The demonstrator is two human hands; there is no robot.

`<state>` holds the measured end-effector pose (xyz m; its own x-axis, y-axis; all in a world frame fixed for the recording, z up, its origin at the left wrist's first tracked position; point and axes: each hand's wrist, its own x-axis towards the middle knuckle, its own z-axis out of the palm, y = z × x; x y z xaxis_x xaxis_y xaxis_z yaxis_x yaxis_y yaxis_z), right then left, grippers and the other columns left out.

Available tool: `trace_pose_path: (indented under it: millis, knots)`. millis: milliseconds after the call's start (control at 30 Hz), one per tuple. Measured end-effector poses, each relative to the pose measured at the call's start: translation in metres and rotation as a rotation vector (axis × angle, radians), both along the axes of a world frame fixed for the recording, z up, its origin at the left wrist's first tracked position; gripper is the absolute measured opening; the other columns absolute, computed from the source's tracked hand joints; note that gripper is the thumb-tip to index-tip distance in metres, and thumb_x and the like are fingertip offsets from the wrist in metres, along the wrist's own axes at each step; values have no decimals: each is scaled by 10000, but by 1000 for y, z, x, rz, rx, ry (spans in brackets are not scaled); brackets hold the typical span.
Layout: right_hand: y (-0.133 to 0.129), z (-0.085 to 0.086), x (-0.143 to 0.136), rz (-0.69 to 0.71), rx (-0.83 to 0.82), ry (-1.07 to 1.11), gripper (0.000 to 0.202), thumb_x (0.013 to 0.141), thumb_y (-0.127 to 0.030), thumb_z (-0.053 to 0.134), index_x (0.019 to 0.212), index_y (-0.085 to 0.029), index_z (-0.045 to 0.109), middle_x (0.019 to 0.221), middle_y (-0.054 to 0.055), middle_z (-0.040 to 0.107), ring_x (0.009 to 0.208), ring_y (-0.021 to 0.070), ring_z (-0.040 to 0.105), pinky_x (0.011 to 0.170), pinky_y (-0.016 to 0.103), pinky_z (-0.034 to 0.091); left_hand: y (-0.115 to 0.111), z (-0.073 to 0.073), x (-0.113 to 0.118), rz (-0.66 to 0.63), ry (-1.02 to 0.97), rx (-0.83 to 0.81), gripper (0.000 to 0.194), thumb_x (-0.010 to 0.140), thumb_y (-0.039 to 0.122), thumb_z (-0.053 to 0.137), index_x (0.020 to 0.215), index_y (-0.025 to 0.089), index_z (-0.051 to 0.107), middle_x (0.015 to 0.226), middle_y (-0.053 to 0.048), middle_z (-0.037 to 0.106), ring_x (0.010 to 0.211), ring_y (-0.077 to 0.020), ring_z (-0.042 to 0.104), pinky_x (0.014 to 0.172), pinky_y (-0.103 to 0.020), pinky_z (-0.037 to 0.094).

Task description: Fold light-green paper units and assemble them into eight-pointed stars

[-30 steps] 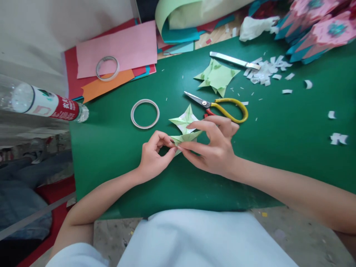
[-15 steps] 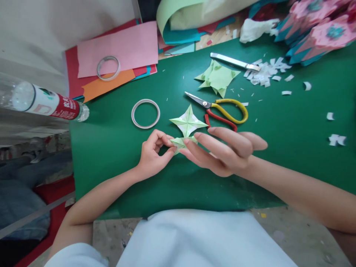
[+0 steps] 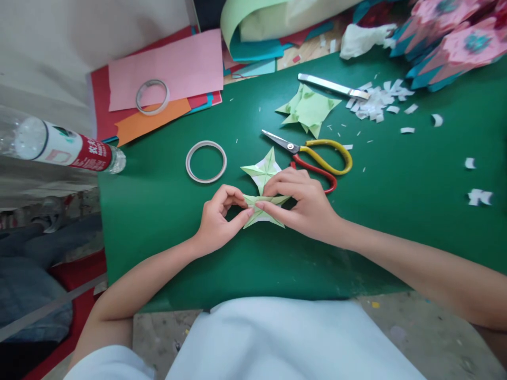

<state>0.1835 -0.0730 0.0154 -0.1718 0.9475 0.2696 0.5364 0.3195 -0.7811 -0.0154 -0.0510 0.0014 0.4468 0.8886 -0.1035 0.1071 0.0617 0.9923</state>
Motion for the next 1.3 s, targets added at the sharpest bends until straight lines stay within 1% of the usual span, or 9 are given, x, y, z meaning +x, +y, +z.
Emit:
trace_pose_path:
  millis: [200,467,567,700,867,967,1067,1167,1300]
  knots:
    - [-1,0,-5,-14,64,-22,176,861,-274,657,708,-189,638,764,18,694,771,171,573,748,368,371,2,2,3,32,-51,-18,216,787,211,740,876,200,543,840,8,626,793,-92,640,739,-203,517]
    - [-5,3,-6,-2,104,-96,159,888,-284,610,760,-194,634,812,31,693,805,187,562,760,389,344,0,5,5,94,-122,-75,338,778,300,761,767,202,438,718,31,538,785,-105,600,710,-213,496]
    - [-5,5,-5,-26,63,-87,169,894,-286,590,756,-194,621,839,42,681,818,187,554,782,394,345,1,5,4,82,-122,-103,327,780,311,761,804,203,453,770,21,562,785,-101,597,712,-211,493]
    - [-4,7,-3,-42,11,-12,186,883,-253,581,709,-192,600,824,35,658,798,175,544,779,381,359,2,4,1,7,-75,-103,290,795,299,744,900,210,489,889,-3,609,854,-111,611,799,-237,494]
    - [-3,9,-2,-42,-30,8,186,883,-255,581,710,-198,615,847,31,658,800,175,553,788,382,363,2,3,-1,-41,7,-72,271,790,235,726,926,219,493,801,23,583,764,-95,589,729,-212,476]
    - [-3,10,-1,-27,-28,-44,140,901,-291,557,819,-215,640,901,43,676,855,197,571,815,395,363,3,5,-1,-20,1,-74,272,780,237,723,878,217,470,752,36,547,709,-87,565,684,-200,472]
    - [-2,10,4,-75,27,-126,118,897,-321,550,888,-214,600,905,53,672,891,221,576,806,396,352,3,6,-2,-36,-2,-67,265,791,239,711,891,221,466,745,37,558,707,-88,575,677,-200,474]
    - [0,9,9,-96,32,-206,171,881,-332,559,774,-200,545,833,52,621,838,219,534,756,382,325,3,8,-5,-78,33,-41,243,825,228,677,974,229,484,741,34,595,696,-97,592,679,-217,472]
    - [2,5,15,-13,-12,-261,261,903,-336,545,689,-187,563,831,61,567,824,208,476,742,377,306,1,8,-8,-81,136,66,218,854,226,644,1028,230,512,730,28,633,676,-110,601,687,-244,463]
